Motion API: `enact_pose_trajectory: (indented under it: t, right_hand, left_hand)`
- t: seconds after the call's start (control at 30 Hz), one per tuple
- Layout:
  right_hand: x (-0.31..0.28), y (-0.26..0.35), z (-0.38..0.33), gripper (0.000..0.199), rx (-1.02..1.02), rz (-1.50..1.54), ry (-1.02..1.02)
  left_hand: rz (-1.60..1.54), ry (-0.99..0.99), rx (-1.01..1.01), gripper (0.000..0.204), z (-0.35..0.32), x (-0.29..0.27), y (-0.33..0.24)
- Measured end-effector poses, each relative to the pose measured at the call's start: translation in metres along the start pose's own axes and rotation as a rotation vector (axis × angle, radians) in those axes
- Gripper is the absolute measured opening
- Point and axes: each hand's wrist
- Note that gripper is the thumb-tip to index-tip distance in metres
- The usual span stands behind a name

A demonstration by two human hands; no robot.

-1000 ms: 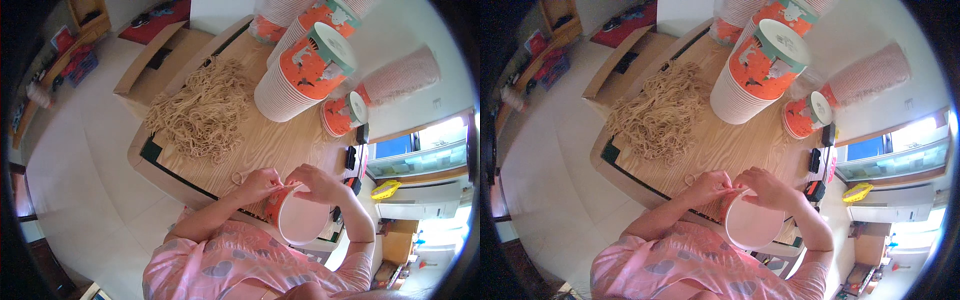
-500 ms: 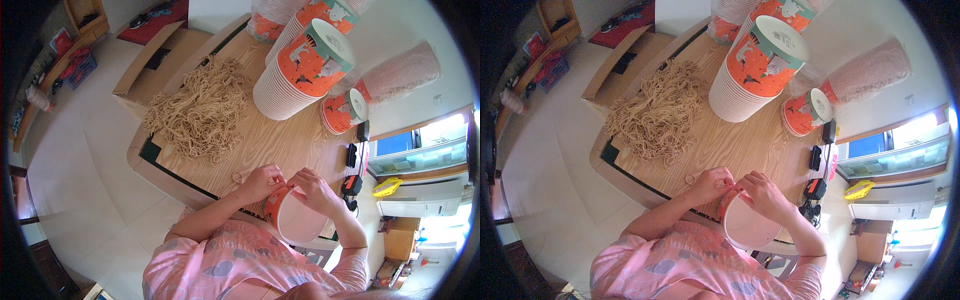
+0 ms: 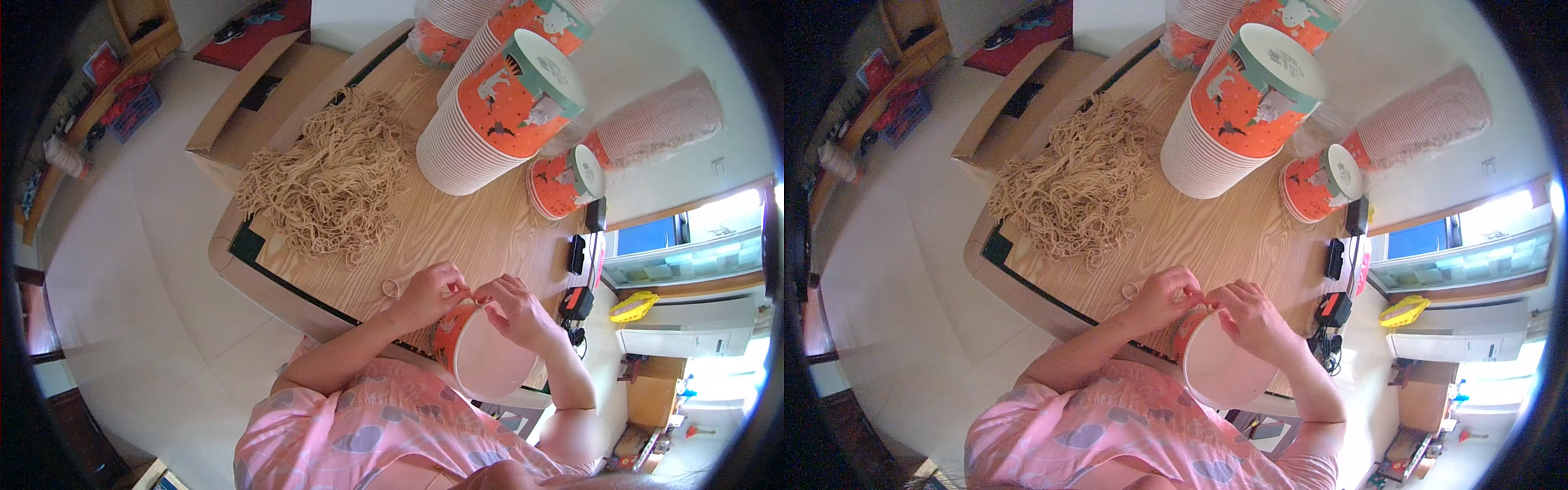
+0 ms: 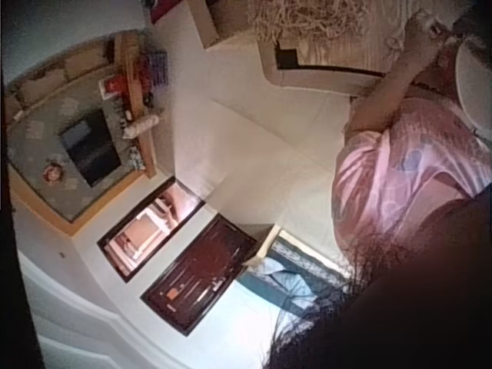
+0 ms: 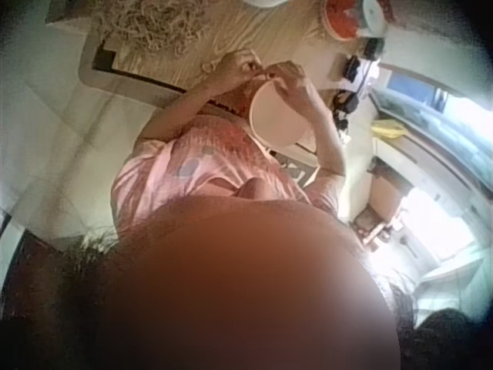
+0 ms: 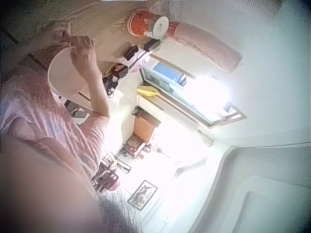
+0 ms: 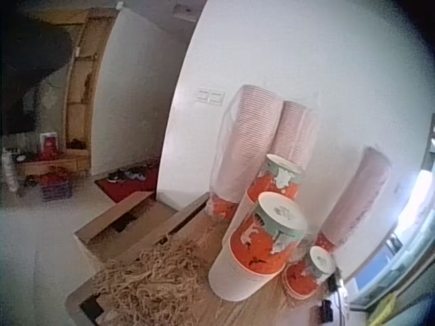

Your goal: Sorting and placing rubber bands from a large pile into paper cups for packaging.

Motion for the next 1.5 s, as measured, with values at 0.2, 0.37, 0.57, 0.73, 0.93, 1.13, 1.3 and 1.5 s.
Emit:
enact_pose_trajectory:
  t: [0.2, 0.37, 0.57, 0.73, 0.93, 1.13, 1.3, 1.5]
  right_hand:
    - [-0.012, -0.002, 0.012, 0.012, 0.33, 0.282, 0.11]
    - [-0.002, -0.023, 0.033, 0.02, 0.469, 0.349, 0.257]
    - [0.0, -0.037, 0.042, 0.018, 0.395, 0.375, 0.328]
    - [-0.015, -0.034, 0.042, 0.015, 0.315, 0.282, 0.517]
    - [-0.029, -0.016, 0.024, 0.023, 0.119, 0.246, 0.368]
    - [-0.004, 0.008, -0.005, 0.019, 0.109, 0.048, 0.081]
    - [0.005, 0.015, -0.012, 0.019, 0.13, 0.169, -0.16]
    - [0.01, 0.002, -0.032, 0.019, 0.413, 0.129, -0.217]
  left_hand:
    - [0.049, -0.071, 0.014, 0.009, 0.005, 0.0, -0.004]
    - [0.208, -0.109, 0.12, 0.009, 0.006, -0.003, -0.009]
    - [0.422, -0.075, 0.257, 0.01, 0.007, -0.008, -0.018]
    - [0.479, -0.034, 0.239, 0.009, 0.001, -0.005, -0.005]
    - [0.333, 0.114, 0.069, 0.011, -0.008, -0.013, 0.007]
    - [0.008, 0.297, 0.026, 0.045, -0.005, -0.016, -0.003]
    - [-0.032, 0.32, 0.046, 0.043, 0.002, -0.013, -0.007]
    - [-0.072, 0.295, 0.105, 0.034, 0.007, -0.002, -0.004]
Point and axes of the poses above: each hand's wrist, its own z-axis towards the middle knuckle, its own x-axis out of the palm, y = z × x, and after that the axes turned 5 degrees about x, right-handed
